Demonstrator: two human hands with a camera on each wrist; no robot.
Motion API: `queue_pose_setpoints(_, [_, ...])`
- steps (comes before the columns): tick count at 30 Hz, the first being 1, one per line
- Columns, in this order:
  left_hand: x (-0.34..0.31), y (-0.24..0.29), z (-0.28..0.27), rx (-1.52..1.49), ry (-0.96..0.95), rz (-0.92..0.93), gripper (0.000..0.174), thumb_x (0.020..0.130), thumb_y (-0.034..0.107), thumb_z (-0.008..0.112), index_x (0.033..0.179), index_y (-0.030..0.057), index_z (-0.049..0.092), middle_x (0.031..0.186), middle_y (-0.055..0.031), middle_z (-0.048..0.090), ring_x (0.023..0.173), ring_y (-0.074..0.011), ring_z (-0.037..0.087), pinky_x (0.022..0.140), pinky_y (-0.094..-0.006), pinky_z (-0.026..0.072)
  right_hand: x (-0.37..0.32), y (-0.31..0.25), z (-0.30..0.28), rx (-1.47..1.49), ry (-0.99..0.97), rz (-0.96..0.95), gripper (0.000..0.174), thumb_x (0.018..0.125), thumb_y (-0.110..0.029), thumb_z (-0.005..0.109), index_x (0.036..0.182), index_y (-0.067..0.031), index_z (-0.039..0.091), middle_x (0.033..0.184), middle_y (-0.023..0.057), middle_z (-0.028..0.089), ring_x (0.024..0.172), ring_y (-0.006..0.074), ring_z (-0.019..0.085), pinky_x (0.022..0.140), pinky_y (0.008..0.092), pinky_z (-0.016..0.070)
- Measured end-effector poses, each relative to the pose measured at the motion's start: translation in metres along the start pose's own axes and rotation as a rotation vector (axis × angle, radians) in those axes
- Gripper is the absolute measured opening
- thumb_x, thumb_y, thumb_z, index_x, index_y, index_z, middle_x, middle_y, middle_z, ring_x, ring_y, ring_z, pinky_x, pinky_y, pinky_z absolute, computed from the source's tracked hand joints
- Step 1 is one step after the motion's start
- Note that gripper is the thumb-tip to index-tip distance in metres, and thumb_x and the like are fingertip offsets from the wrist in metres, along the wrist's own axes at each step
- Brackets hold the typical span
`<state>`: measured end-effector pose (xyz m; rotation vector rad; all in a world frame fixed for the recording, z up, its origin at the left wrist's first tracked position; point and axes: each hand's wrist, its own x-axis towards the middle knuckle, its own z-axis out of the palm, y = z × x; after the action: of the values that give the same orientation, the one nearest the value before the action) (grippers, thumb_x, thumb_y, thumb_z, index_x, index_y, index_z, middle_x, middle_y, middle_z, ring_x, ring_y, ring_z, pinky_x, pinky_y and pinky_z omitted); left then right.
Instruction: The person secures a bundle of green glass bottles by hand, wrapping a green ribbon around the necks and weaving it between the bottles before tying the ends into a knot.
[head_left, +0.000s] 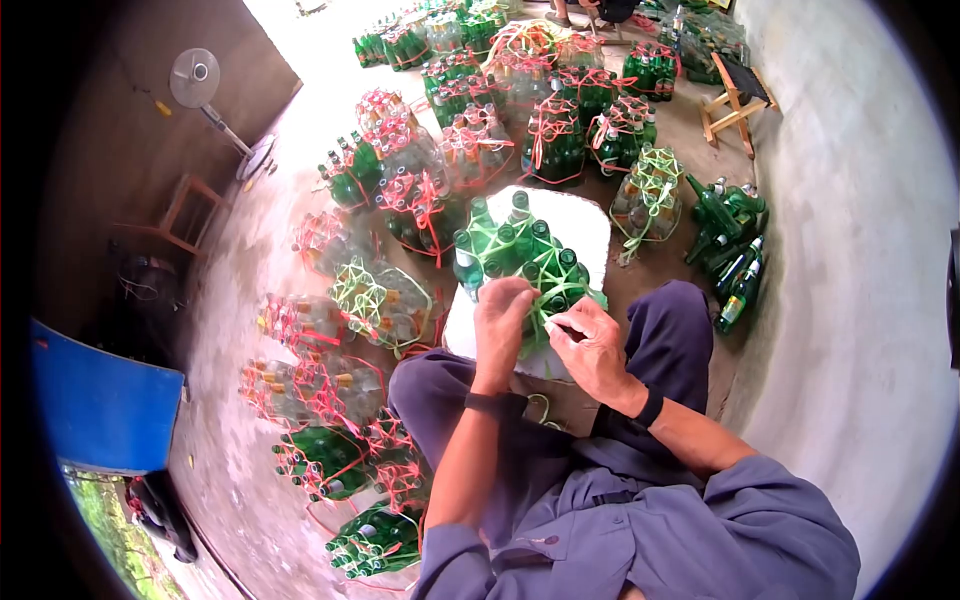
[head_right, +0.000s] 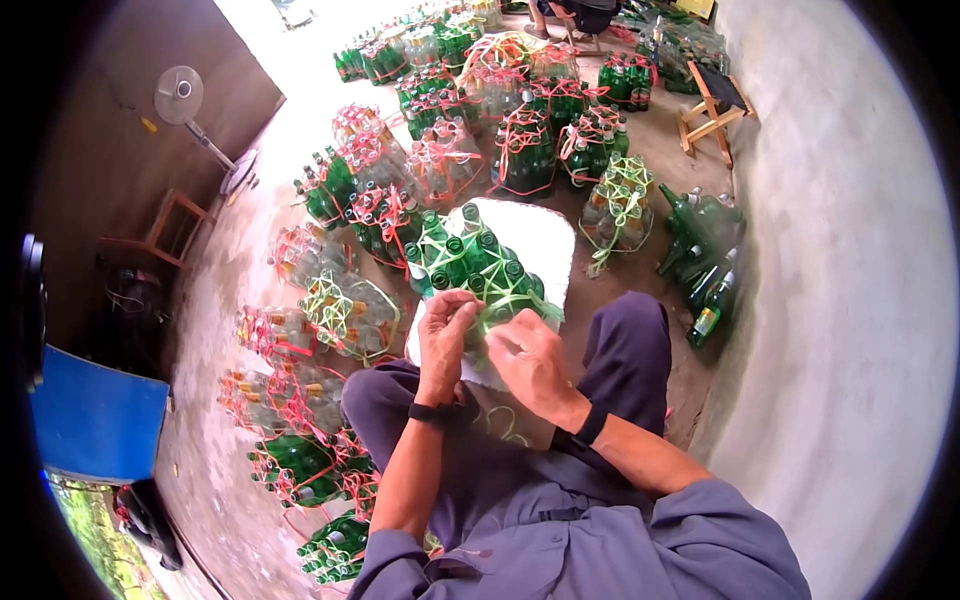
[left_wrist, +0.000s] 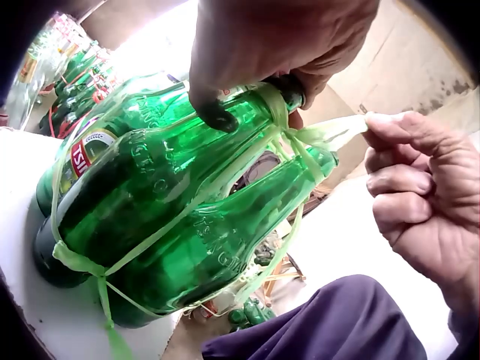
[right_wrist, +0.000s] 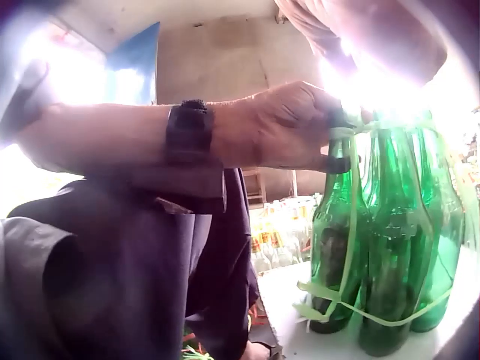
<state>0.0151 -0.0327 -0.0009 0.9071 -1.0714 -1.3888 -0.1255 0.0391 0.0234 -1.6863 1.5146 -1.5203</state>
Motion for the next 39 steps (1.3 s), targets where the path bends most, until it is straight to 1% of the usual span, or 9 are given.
queue_pose_setpoints(3, [-0.003, 0.006, -0.009, 0.102, -0.078, -0.063, 0.011, 0.089, 0.001, 0.066, 0.1, 0.0015, 0.068, 0.107, -0.0064, 0.067, 0.111, -0.0206, 0.061, 0.097, -0.0334, 0.0487, -0.001, -0.001, 0.003, 0.095, 0.022, 0.075, 0.007, 0.086, -0.001, 0.076, 0.093, -0.0006, 0.074, 0.08, 0.0036, 0.058, 0.069, 0.0134, 0.053, 0.062, 0.0283, 0.0437])
queue_pose_setpoints(5, [-0.004, 0.01, -0.014, 0.51, -0.22, 0.228, 0.016, 0.082, 0.001, 0.067, 0.096, 0.0064, 0.072, 0.113, -0.0051, 0.068, 0.125, -0.0271, 0.052, 0.105, -0.0393, 0.0426, -0.001, -0.004, 0.001, 0.177, -0.013, 0.212, 0.01, 0.087, -0.004, 0.073, 0.097, -0.0019, 0.074, 0.084, 0.0121, 0.06, 0.076, 0.0261, 0.061, 0.069, 0.0363, 0.0497])
queue_pose_setpoints(14, [-0.008, 0.015, -0.007, 0.779, -0.264, 0.41, 0.02, 0.077, -0.001, 0.067, 0.094, 0.0083, 0.073, 0.113, -0.0073, 0.068, 0.123, -0.0343, 0.052, 0.107, -0.0437, 0.0405, 0.0, -0.006, 0.003, 0.018, -0.072, 0.002, 0.009, 0.081, -0.004, 0.076, 0.089, -0.0037, 0.071, 0.084, 0.0156, 0.061, 0.074, 0.0353, 0.061, 0.066, 0.0423, 0.0504])
queue_pose_setpoints(18, [-0.012, 0.021, -0.004, 0.754, -0.249, 0.366, 0.012, 0.079, 0.006, 0.071, 0.09, 0.0076, 0.073, 0.114, -0.0062, 0.069, 0.126, -0.0316, 0.051, 0.11, -0.0433, 0.0384, 0.013, 0.008, -0.021, -0.039, -0.038, 0.033, 0.008, 0.086, -0.009, 0.073, 0.093, -0.0058, 0.073, 0.083, 0.014, 0.063, 0.073, 0.0296, 0.063, 0.066, 0.0397, 0.051])
queue_pose_setpoints(20, [-0.014, 0.023, -0.002, 0.713, -0.23, 0.314, 0.008, 0.08, 0.007, 0.072, 0.088, 0.0072, 0.073, 0.115, -0.005, 0.07, 0.128, -0.0291, 0.051, 0.112, -0.043, 0.0368, 0.024, 0.023, -0.028, 0.002, 0.107, 0.222, 0.024, 0.088, -0.011, 0.071, 0.112, -0.0064, 0.073, 0.09, 0.0116, 0.069, 0.075, 0.0229, 0.066, 0.07, 0.0349, 0.0544])
queue_pose_setpoints(28, [-0.013, 0.016, -0.003, 0.591, -0.189, 0.248, 0.011, 0.085, 0.016, 0.075, 0.087, 0.0061, 0.072, 0.116, -0.0052, 0.071, 0.129, -0.0281, 0.051, 0.113, -0.0424, 0.0348, 0.035, 0.075, -0.036, 0.026, -0.185, 0.289, 0.035, 0.085, -0.011, 0.07, 0.117, 0.0035, 0.07, 0.107, 0.0173, 0.075, 0.081, 0.0178, 0.069, 0.077, 0.035, 0.0562])
queue_pose_setpoints(32, [-0.013, 0.014, -0.005, 0.601, -0.191, 0.263, 0.01, 0.086, 0.014, 0.074, 0.087, 0.0052, 0.072, 0.116, -0.0055, 0.071, 0.129, -0.0277, 0.051, 0.113, -0.0422, 0.0347, 0.034, 0.076, -0.035, 0.114, -0.198, 0.244, 0.031, 0.087, -0.013, 0.07, 0.113, 0.0043, 0.072, 0.098, 0.0125, 0.076, 0.076, 0.0133, 0.066, 0.071, 0.032, 0.0547])
queue_pose_setpoints(35, [-0.013, 0.014, -0.004, 0.565, -0.182, 0.233, 0.01, 0.086, 0.014, 0.073, 0.087, 0.0044, 0.071, 0.116, -0.0055, 0.072, 0.129, -0.0272, 0.05, 0.113, -0.0419, 0.0343, 0.041, 0.065, -0.052, 0.256, -0.315, 0.46, 0.019, 0.093, -0.013, 0.068, 0.1, 0.0027, 0.075, 0.075, 0.0009, 0.067, 0.059, 0.0034, 0.052, 0.054, 0.0218, 0.0402])
queue_pose_setpoints(39, [-0.014, 0.014, -0.003, 0.457, -0.173, 0.191, 0.009, 0.087, 0.013, 0.073, 0.087, 0.0044, 0.071, 0.116, -0.0052, 0.072, 0.13, -0.026, 0.05, 0.114, -0.041, 0.0335, 0.05, 0.054, -0.081, 0.688, -0.415, 0.738, 0.015, 0.095, -0.01, 0.068, 0.095, 0.0054, 0.072, 0.076, 0.0045, 0.064, 0.051, 0.0017, 0.043, 0.045, 0.0174, 0.0292])
